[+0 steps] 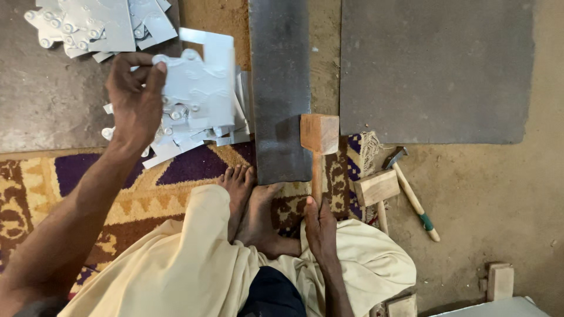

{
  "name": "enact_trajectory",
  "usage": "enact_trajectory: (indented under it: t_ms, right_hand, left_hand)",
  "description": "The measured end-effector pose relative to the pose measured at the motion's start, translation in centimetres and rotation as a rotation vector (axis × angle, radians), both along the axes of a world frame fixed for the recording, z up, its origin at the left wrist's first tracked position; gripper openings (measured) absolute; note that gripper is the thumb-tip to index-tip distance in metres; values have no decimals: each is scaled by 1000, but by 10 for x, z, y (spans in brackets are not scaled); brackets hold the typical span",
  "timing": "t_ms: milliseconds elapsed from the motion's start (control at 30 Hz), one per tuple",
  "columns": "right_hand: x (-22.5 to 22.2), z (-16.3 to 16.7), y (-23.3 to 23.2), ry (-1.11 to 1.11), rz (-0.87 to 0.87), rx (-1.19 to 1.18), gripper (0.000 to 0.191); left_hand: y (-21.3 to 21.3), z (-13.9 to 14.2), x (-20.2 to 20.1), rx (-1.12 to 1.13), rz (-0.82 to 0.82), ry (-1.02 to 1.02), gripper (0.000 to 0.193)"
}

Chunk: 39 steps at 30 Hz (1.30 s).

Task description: The person sits on the floor and hammers embossed aluminum cutout pieces with a wooden mallet against a steel bar, flattening or shaping each piece by hand. They pick pieces one at a time from a pile, hammer them, and set them aside, occasionally repositioning the stack.

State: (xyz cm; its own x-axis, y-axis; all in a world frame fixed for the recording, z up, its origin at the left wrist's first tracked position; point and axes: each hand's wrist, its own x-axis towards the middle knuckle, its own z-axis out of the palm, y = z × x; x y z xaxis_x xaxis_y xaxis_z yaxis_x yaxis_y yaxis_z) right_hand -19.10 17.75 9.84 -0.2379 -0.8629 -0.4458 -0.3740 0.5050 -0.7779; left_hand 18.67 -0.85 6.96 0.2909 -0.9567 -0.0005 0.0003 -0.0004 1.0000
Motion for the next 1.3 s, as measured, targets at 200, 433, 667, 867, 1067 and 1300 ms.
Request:
enact_trajectory:
  t_ms: [200,433,667,867,1067,1300]
  right_hand:
    - [0,8,-1,-144,-131,153,37]
    - [17,36,-14,-221,-169,203,37]
    - [4,67,-28,-160,-51,-107,40]
    - [10,39,-44,1,64,-203,41]
    - [11,39,-29,-41,161,-138,58]
    - [15,46,-16,185,150,-44,43]
  left_hand:
    - [-10,-6,-80,243,-119,184,30]
    - [-4,-26,-122,470,-290,290,60]
    - [3,-25,-135,279,-185,163,50]
    - [5,-18,-145,156,-126,85,44]
    - [2,-13,-147,-73,-94,-112,36]
    - [6,-14,-152,96,-129,101,39]
